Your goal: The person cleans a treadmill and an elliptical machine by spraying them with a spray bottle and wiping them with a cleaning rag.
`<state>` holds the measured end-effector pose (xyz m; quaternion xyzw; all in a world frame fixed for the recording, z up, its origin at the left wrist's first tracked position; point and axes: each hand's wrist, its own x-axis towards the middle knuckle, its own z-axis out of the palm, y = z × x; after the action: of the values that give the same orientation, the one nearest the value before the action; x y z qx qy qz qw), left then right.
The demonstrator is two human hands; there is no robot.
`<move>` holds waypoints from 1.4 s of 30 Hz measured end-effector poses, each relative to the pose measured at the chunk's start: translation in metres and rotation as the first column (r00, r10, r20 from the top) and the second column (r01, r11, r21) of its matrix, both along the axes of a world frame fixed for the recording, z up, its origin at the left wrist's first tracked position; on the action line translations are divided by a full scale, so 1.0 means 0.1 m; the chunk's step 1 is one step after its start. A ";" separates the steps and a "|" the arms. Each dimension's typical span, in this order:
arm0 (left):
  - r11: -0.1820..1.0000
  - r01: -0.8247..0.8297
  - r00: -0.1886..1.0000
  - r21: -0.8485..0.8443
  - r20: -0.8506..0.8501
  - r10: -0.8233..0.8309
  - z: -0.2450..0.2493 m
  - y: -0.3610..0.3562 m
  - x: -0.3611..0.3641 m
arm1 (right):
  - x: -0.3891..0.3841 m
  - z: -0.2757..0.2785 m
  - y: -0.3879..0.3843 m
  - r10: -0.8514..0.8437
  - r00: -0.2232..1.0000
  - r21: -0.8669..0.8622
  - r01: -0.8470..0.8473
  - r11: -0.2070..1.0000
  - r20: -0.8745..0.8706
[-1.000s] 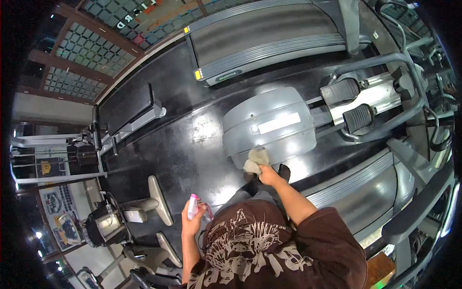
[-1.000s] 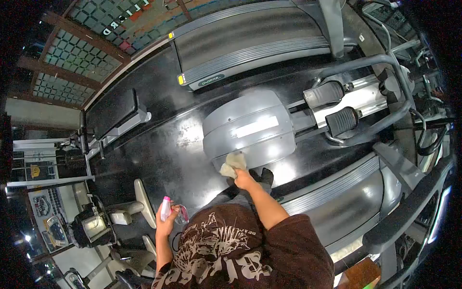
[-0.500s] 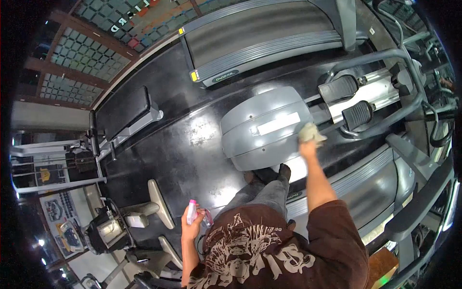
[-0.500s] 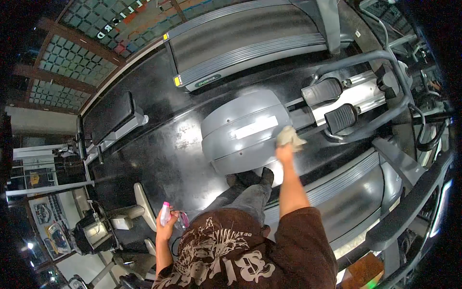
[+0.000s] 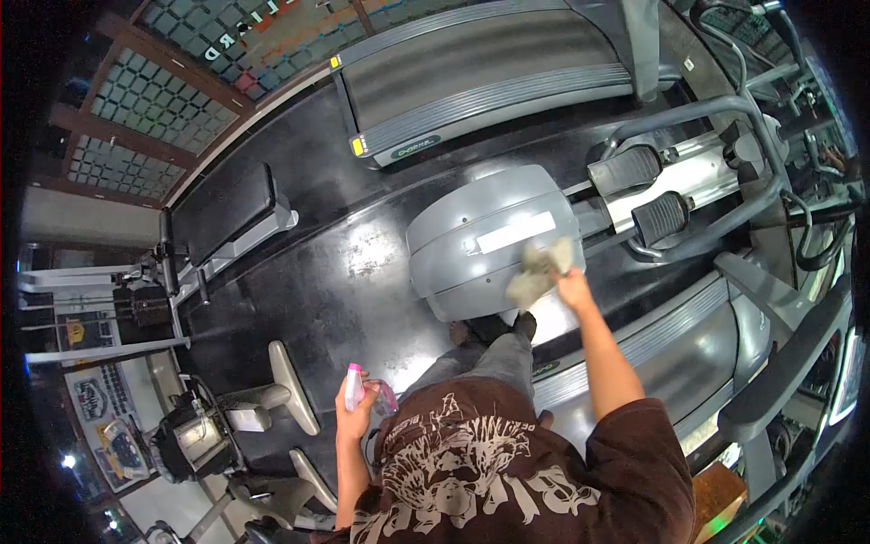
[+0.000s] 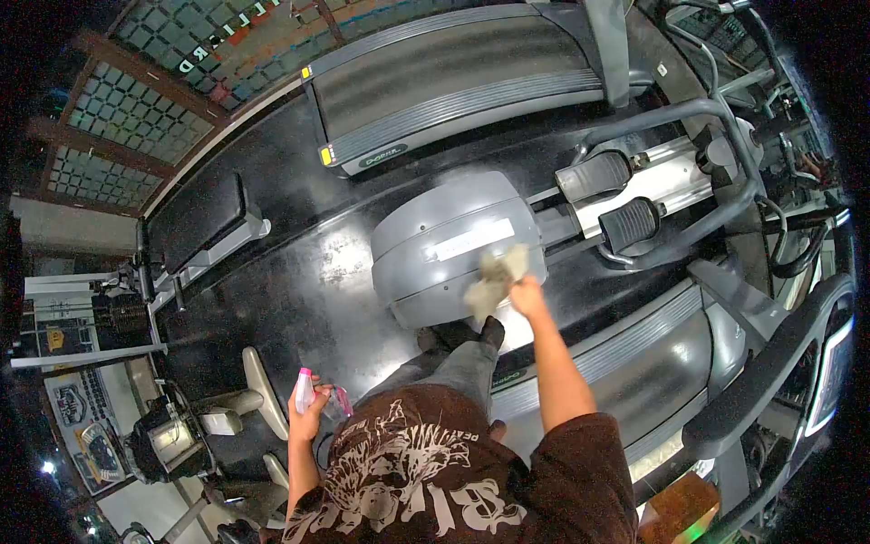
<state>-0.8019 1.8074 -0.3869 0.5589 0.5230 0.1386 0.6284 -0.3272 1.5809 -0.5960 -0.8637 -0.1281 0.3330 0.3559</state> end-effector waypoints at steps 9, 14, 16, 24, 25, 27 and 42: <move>0.999 -0.042 0.998 -0.023 -0.054 0.041 0.04 -0.09 -0.08 | -0.35 -0.90 0.34 -0.206 0.848 0.138 0.158 0.978 0.488; 1.000 -0.002 0.996 -0.004 -0.086 0.002 -0.06 -0.10 -0.05 | -1.79 -0.43 0.97 0.451 0.892 -0.049 -0.449 0.892 0.023; 1.000 0.010 0.995 -0.013 -0.102 -0.011 -0.01 -0.09 0.00 | -2.15 -0.71 0.94 0.594 0.804 0.037 -0.593 0.804 -0.011; 0.996 -0.082 0.995 0.024 -0.054 0.083 -0.02 -0.14 -0.14 | -0.61 0.03 0.48 0.025 0.998 0.159 -0.033 0.987 0.054; 0.997 -0.079 0.994 0.014 -0.081 0.080 -0.02 -0.15 -0.15 | -0.24 -0.30 0.28 -0.026 0.968 0.102 0.001 0.995 0.249; 0.996 -0.085 0.992 0.007 -0.091 0.086 -0.01 -0.16 -0.18 | 0.40 -0.14 0.08 -0.027 0.968 0.091 0.005 0.996 0.249; 0.999 0.040 0.999 0.005 -0.019 -0.040 0.04 -0.07 0.42 | -1.30 0.10 0.44 0.487 0.868 0.030 -0.492 0.870 0.094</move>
<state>-0.7598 1.8009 -0.3833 0.5722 0.5174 0.1219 0.6246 -0.4570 1.6245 -0.5857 -0.8064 -0.3663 0.3724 0.2772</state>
